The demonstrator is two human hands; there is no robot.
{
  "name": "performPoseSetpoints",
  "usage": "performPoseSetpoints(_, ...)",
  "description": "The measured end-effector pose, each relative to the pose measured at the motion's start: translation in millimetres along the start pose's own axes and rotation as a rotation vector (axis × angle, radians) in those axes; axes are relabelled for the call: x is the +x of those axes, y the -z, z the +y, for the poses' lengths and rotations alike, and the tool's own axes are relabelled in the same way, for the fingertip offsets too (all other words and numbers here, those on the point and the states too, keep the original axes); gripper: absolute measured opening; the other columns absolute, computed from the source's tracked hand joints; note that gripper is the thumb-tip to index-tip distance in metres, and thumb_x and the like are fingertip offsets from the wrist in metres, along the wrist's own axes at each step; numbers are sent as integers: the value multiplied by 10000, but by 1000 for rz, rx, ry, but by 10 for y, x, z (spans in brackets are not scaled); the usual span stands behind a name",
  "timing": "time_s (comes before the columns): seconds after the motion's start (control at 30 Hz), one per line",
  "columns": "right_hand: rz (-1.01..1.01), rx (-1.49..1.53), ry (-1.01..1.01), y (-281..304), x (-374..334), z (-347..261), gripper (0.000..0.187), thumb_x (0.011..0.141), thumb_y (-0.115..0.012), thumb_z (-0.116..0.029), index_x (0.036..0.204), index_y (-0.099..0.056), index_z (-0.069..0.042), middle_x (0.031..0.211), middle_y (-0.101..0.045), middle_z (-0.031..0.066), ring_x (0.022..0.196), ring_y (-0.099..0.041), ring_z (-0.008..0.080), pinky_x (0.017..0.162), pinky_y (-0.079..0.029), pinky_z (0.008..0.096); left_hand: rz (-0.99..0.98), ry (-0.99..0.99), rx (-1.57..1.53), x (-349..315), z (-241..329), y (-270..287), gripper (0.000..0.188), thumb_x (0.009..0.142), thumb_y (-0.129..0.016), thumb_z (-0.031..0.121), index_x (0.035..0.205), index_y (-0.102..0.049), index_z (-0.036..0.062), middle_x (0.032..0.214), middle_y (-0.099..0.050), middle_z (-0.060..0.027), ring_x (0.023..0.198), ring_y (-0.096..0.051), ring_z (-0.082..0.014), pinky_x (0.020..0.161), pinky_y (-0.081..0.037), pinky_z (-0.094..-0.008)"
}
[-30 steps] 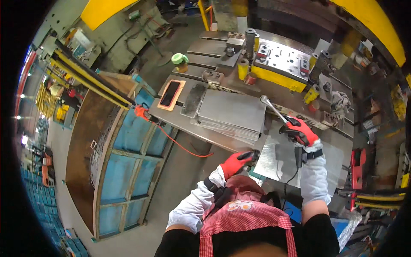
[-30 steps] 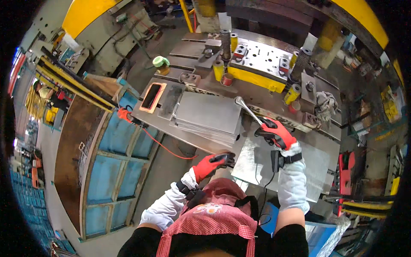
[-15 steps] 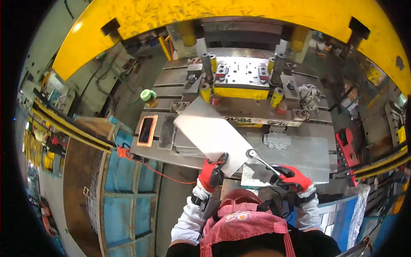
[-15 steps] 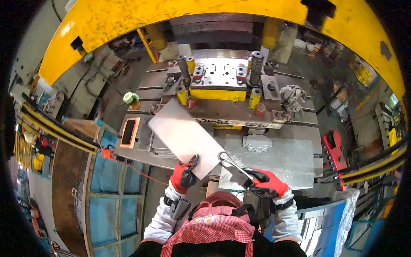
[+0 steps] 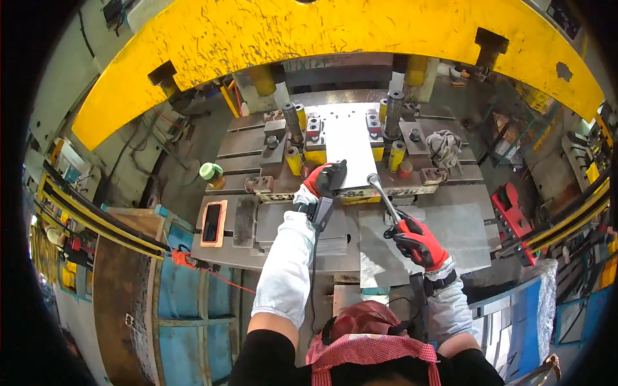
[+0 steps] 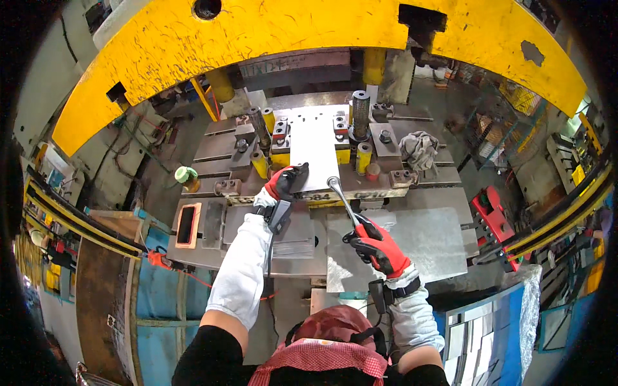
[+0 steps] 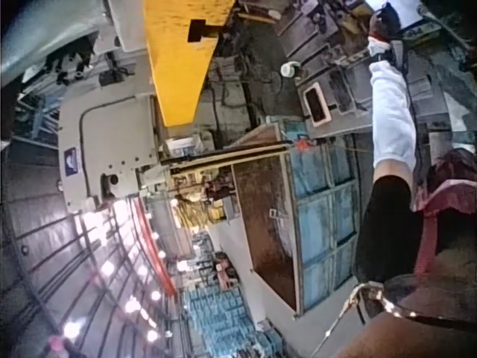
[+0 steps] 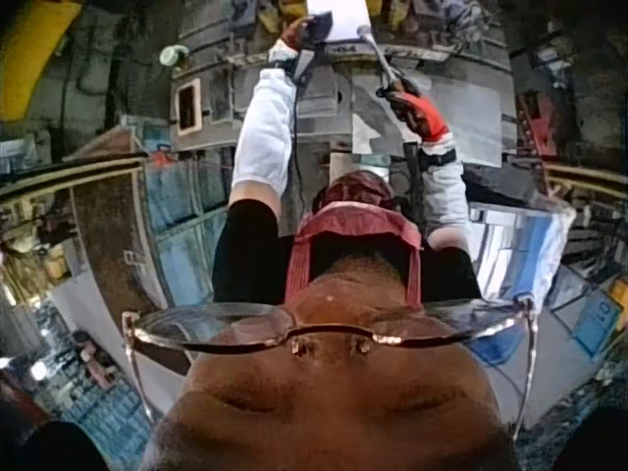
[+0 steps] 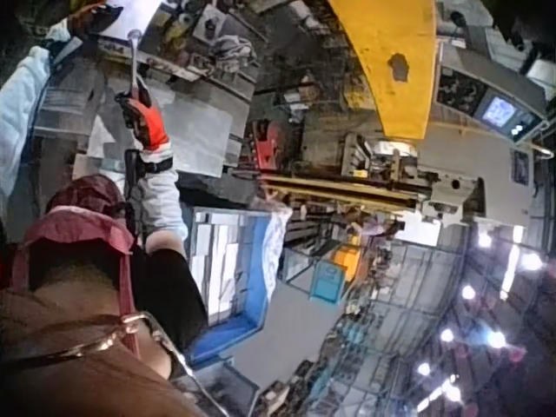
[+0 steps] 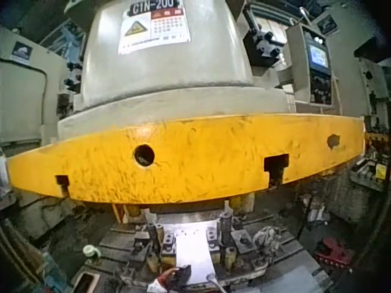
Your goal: Using a hydraulic press to stamp components from metal sheets and sorting the parts.
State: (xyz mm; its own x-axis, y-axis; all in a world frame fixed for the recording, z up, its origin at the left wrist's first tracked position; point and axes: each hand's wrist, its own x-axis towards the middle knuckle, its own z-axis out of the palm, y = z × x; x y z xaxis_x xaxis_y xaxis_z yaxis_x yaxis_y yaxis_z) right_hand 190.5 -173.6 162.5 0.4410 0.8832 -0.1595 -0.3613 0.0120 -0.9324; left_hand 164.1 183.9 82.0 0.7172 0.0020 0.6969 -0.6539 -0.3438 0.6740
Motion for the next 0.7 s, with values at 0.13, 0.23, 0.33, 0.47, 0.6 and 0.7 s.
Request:
performPoseSetpoints(0.13, 27, 11, 11, 160, 87, 174, 386, 799, -582, -195, 1146, -496, -52, 853, -575, 15, 569, -424, 44, 492, -346, 193, 540, 948, -837, 96, 349, -416, 395, 880, -544, 338, 1180, -501, 85, 1034, -580, -68, 903, -583, -191, 742, -512, -338)
performPoseSetpoints(0.23, 7, -7, 47, 25, 94, 135, 343, 793, -580, -196, 1091, -512, -40, 856, -572, 25, 554, -412, 47, 484, -339, 198, 629, 729, -1071, -127, 514, -578, 301, 917, -479, 260, 1147, -504, 68, 1013, -608, -92, 875, -622, -221, 715, -556, -352)
performPoseSetpoints(0.33, -50, -65, 38, 61, 131, 184, 422, 790, -583, -206, 1164, -491, -32, 876, -581, 30, 552, -406, 43, 483, -337, 199, 676, 700, -982, -138, 498, -599, 323, 917, -476, 277, 1138, -500, 42, 996, -610, -118, 863, -625, -249, 706, -556, -336)
performPoseSetpoints(0.47, 68, 9, 35, -85, 111, 155, 228, 792, -589, -215, 933, -509, -55, 838, -573, 28, 543, -396, 41, 479, -329, 199, 689, 726, -940, -93, 528, -620, 318, 926, -459, 272, 1109, -502, 16, 999, -608, -122, 860, -623, -246, 699, -553, -333)
performPoseSetpoints(0.6, 77, -1, 56, -112, 99, 187, 237, 810, -589, -215, 973, -516, -60, 828, -579, 23, 545, -402, 40, 475, -323, 193, 710, 757, -1006, -50, 514, -614, 278, 937, -440, 249, 1080, -511, 20, 1011, -609, -109, 865, -615, -224, 712, -540, -311)
performPoseSetpoints(0.7, 76, 24, 40, -91, 119, 239, 260, 838, -579, -230, 1029, -529, -61, 799, -577, 8, 546, -407, 36, 468, -316, 192, 623, 700, -884, -131, 388, -583, 290, 935, -445, 259, 1086, -514, 22, 1012, -609, -110, 866, -615, -224, 721, -543, -326)
